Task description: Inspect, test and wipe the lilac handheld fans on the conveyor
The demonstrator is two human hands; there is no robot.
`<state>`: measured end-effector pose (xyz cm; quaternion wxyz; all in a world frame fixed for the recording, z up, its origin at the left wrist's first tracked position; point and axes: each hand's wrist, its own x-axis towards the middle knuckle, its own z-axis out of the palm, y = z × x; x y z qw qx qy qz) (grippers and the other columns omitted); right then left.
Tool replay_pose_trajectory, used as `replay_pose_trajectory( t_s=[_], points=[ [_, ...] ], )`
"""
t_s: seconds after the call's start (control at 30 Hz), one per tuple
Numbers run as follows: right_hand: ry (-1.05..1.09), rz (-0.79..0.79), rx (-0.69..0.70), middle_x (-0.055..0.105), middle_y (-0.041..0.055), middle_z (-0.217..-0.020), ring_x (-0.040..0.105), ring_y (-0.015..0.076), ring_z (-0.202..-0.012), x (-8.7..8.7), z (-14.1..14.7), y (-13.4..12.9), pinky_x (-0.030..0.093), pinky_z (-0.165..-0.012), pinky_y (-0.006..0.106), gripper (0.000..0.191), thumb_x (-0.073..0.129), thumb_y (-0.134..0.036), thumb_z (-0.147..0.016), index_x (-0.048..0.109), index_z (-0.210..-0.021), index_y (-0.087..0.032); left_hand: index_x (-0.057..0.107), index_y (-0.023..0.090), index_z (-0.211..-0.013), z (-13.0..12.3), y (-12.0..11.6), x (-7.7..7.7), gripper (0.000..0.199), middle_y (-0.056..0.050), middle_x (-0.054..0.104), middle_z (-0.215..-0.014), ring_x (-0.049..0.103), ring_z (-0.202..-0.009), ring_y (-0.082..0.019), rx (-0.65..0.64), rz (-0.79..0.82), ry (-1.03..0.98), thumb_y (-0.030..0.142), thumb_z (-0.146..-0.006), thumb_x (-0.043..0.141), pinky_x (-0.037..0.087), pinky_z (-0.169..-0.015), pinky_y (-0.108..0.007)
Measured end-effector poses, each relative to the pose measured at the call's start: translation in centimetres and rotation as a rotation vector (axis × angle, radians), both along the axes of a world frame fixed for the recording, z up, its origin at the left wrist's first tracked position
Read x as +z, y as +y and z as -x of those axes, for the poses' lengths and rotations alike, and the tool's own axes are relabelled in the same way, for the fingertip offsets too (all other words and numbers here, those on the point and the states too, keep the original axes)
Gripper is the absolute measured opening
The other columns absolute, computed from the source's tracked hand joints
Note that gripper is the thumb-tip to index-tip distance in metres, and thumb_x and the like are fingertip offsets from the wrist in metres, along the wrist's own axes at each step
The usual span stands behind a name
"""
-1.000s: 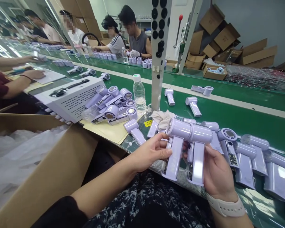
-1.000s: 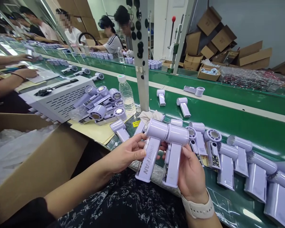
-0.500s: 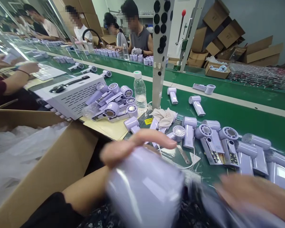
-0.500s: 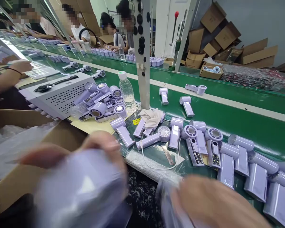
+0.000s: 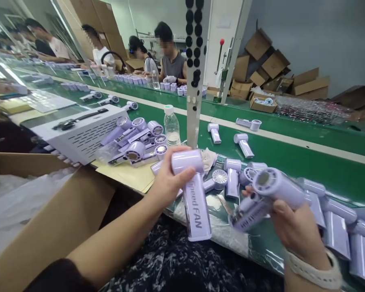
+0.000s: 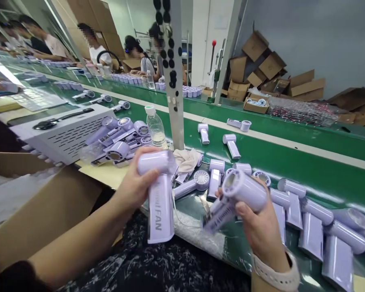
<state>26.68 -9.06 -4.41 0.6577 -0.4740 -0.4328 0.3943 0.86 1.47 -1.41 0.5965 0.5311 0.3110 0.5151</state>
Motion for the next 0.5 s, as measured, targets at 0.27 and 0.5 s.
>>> replay_pose_trajectory(
  t_s=[0.27, 0.5],
  points=[
    [0.466, 0.348, 0.100, 0.075, 0.0050, -0.116, 0.067, 0.0323, -0.117, -3.4, 6.8, 1.4, 0.056, -0.100, 0.054, 0.050, 0.073, -0.058, -0.087, 0.060, -0.128, -0.033, 0.054, 0.023, -0.111, -2.2, 0.2, -1.6, 0.068, -0.001, 0.063, -0.094, 0.058, -0.083, -0.018, -0.030, -0.266, 0.368, 0.080, -0.074, 0.067, 0.044, -0.076, -0.031],
    [0.564, 0.371, 0.222, 0.072, 0.0050, -0.123, 0.067, 0.0318, -0.114, -1.1, 6.5, 0.4, 0.056, -0.098, 0.053, 0.055, 0.065, -0.053, -0.093, 0.055, -0.144, -0.033, 0.054, 0.023, -0.112, -2.4, 0.4, -1.6, 0.070, -0.002, 0.062, -0.097, 0.056, -0.084, -0.018, -0.062, -0.293, 0.329, 0.078, -0.072, 0.071, 0.042, -0.075, -0.030]
  ],
)
